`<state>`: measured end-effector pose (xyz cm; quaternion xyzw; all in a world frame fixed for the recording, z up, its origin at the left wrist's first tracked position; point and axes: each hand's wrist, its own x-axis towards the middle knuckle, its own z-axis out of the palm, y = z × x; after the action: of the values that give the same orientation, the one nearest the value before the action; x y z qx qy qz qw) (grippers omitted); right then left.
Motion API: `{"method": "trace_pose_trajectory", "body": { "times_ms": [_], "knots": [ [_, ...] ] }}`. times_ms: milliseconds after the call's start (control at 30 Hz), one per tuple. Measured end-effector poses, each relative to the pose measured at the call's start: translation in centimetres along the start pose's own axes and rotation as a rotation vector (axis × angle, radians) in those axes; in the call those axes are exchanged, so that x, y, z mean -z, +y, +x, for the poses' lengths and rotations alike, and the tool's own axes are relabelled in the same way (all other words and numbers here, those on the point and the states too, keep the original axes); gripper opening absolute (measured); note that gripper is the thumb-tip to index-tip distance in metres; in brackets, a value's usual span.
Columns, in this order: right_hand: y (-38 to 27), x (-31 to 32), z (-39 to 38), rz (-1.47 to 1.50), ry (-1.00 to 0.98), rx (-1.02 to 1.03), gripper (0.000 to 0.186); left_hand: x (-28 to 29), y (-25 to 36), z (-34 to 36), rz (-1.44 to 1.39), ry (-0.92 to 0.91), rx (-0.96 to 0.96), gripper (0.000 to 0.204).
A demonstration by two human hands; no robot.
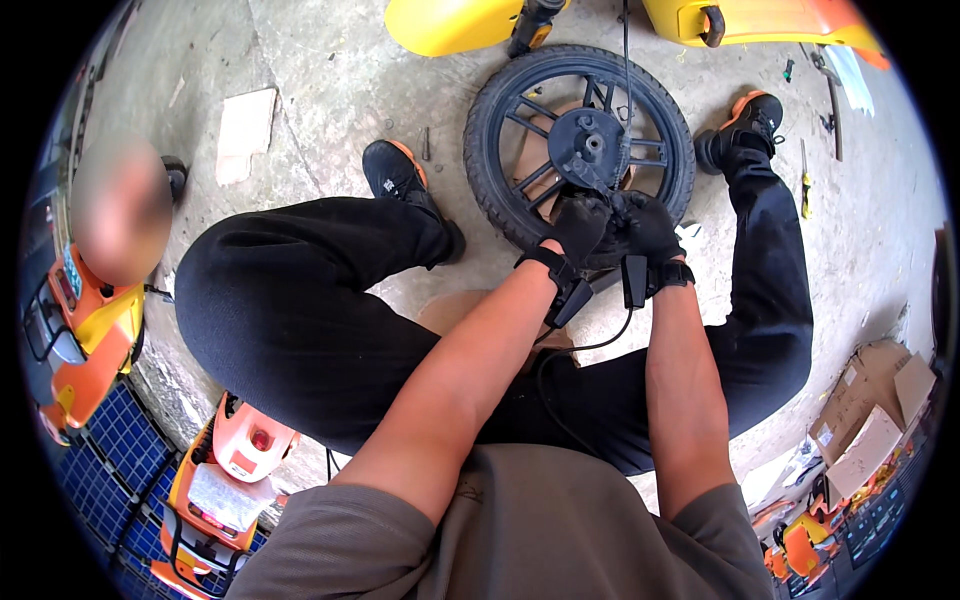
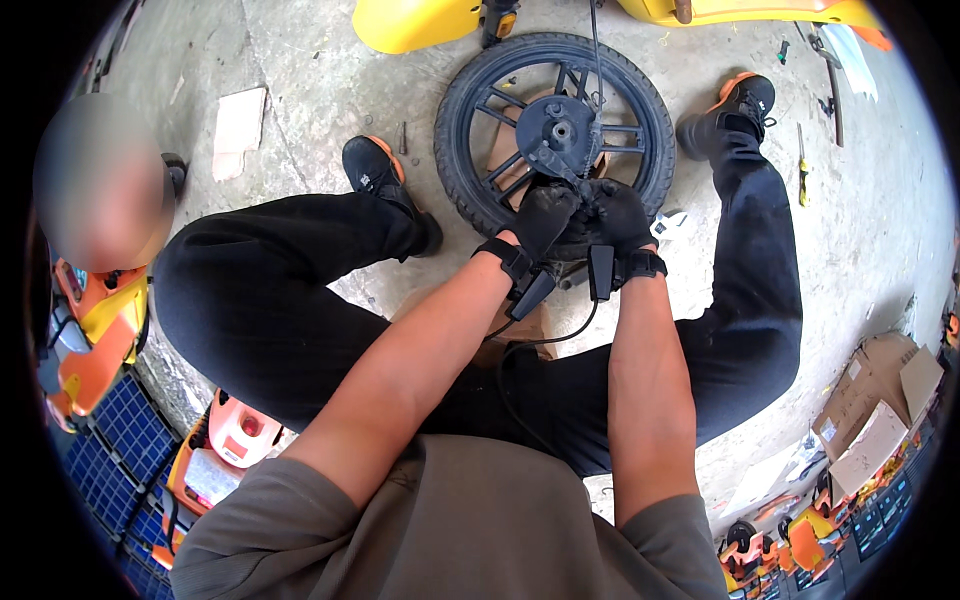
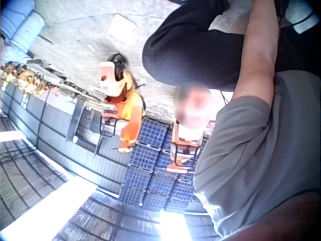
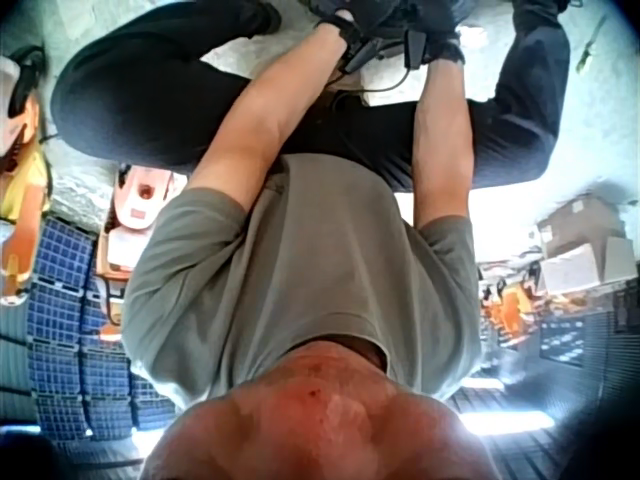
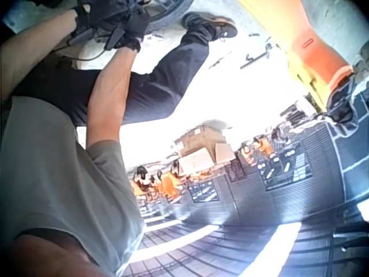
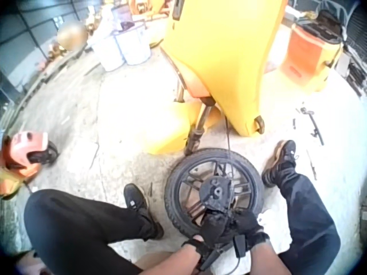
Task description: The person removes a brake assembly from a wheel, handles a brake shoe component, and then places the brake hub assembly back onto the wheel hub.
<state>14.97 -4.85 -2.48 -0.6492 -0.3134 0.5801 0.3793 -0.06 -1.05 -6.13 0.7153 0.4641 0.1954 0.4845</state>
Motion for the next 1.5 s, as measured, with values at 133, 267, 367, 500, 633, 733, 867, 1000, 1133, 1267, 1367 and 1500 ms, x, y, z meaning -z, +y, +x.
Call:
{"method": "trace_pose_trajectory", "body": {
  "times_ms": [133, 267, 367, 500, 633, 733, 867, 1000, 1133, 1267, 1367, 1500],
  "knots": [
    [0.1, 0.3, -0.2, -0.086, 0.017, 0.012, 0.021, -0.5, 0.4, 0.0, -0.162, 0.019, 0.066, 0.019],
    [-0.2, 0.1, -0.2, -0.05, 0.007, 0.013, 0.022, 0.3, 2.2, -0.6, -0.568, 0.096, 0.286, 0.019],
    [-0.1, 0.2, -0.2, -0.054, 0.009, 0.017, 0.024, 1.1, 2.2, -0.1, -0.441, -0.02, 0.281, 0.017],
    [-1.3, -0.3, -0.3, -0.088, 0.02, -0.043, 0.021, 0.9, 1.1, 0.0, 0.23, -0.008, -0.101, 0.017],
    [-1.2, -0.2, -0.7, -0.082, 0.033, 0.029, 0.021, 2.3, 5.9, -0.4, -0.282, 0.046, 0.39, 0.019],
    [-0.6, -0.3, -0.4, 0.158, 0.021, -0.077, 0.021, 2.0, 5.3, -0.7, -0.34, 0.061, 0.344, 0.017],
    [-1.0, -0.1, -0.4, -0.056, 0.013, -0.024, 0.021, 1.0, 2.5, -0.2, -0.214, -0.029, 0.253, 0.018],
    [-1.6, -0.2, -0.5, -0.102, 0.025, -0.043, 0.023, 0.0, 0.1, 0.0, 0.119, -0.059, -0.015, 0.019],
    [-0.8, 0.2, -0.4, -0.193, 0.02, 0.053, 0.024, 0.5, 2.0, -0.3, -0.519, 0.006, 0.361, 0.018],
    [-0.2, 0.0, -0.1, -0.048, 0.021, -0.01, 0.021, -0.2, 0.6, -0.1, -0.384, 0.027, 0.325, 0.019],
    [-0.3, 0.1, -0.2, -0.037, 0.02, -0.015, 0.02, 0.1, 0.8, -0.2, -0.211, 0.009, 0.191, 0.021],
    [-1.0, -0.1, -0.4, -0.063, 0.01, -0.031, 0.021, 0.6, 1.0, -0.1, -0.126, 0.008, 0.09, 0.021]
  ]
}}
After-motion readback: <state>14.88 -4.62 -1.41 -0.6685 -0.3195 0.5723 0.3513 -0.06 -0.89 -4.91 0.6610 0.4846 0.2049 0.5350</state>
